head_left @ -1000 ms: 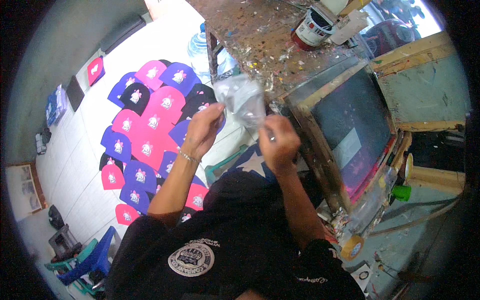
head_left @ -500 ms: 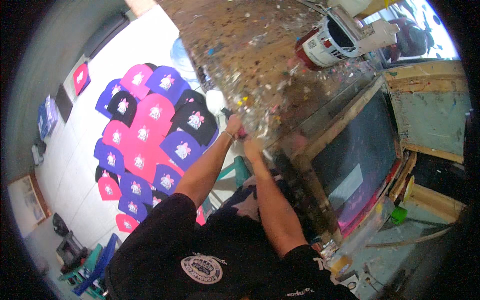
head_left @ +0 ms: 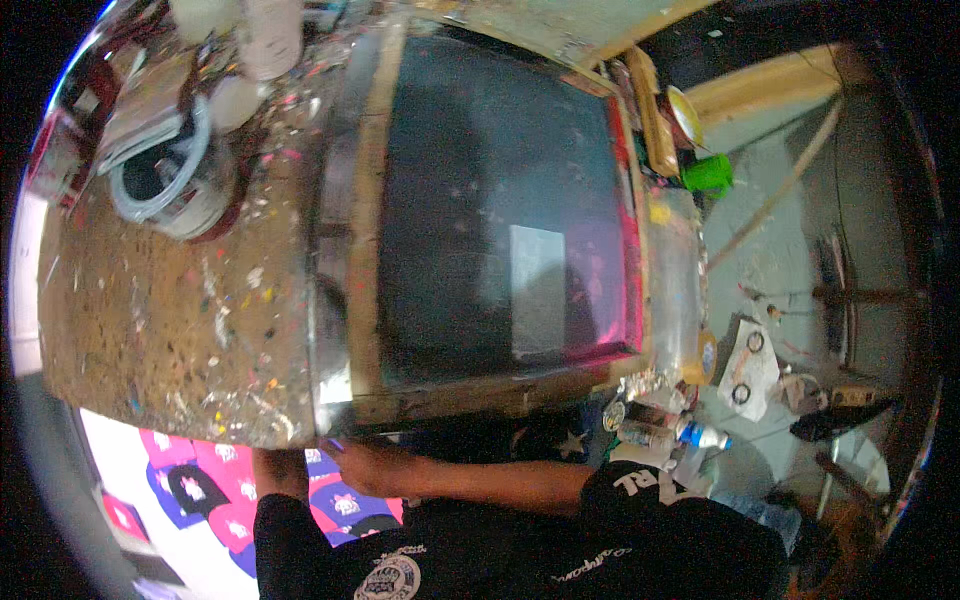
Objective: The person performs screen printing on hat panels using a squeegee and ink, then cleans the screen with a solvent and rag.
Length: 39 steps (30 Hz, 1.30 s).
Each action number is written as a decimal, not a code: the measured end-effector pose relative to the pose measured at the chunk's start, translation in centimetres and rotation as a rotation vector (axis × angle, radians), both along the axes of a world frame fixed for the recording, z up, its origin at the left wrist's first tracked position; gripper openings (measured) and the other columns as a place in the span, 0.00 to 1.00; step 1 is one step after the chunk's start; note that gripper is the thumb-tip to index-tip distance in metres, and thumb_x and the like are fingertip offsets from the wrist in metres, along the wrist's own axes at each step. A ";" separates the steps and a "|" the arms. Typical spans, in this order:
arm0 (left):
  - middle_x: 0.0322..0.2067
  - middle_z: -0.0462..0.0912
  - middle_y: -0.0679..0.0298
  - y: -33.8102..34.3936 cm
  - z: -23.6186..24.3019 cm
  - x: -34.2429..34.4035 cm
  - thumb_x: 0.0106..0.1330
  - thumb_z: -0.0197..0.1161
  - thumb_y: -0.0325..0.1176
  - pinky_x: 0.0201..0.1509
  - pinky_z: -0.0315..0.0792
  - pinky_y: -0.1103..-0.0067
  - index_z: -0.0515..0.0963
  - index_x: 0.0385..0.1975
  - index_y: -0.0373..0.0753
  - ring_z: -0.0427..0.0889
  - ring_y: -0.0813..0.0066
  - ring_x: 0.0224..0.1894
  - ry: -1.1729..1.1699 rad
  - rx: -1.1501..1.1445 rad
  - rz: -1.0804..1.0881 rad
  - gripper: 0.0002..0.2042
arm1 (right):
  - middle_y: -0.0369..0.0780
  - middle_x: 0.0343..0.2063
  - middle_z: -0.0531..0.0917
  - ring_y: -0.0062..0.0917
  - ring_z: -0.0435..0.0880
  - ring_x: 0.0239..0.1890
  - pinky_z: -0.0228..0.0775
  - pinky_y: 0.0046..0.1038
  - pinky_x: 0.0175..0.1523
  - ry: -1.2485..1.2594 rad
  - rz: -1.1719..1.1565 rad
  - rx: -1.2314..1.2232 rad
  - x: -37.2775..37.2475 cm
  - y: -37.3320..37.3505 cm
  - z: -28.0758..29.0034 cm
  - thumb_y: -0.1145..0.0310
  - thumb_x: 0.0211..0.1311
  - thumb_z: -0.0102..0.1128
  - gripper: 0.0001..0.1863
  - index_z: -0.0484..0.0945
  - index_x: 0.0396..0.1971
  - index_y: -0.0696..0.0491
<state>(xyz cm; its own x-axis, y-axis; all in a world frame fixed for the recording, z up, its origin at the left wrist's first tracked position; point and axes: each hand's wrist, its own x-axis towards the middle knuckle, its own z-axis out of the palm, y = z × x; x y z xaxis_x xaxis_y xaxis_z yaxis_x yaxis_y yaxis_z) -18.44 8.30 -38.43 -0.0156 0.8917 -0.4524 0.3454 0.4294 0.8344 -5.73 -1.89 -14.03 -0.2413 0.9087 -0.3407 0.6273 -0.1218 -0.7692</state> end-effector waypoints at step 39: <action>0.42 0.84 0.54 -10.7 29.8 1.4 0.66 0.64 0.45 0.49 0.73 0.68 0.79 0.50 0.30 0.79 0.64 0.42 0.303 0.738 -0.509 0.23 | 0.54 0.30 0.83 0.48 0.83 0.39 0.74 0.43 0.46 -0.902 -1.116 0.298 66.1 -28.5 10.1 0.71 0.52 0.62 0.08 0.83 0.29 0.59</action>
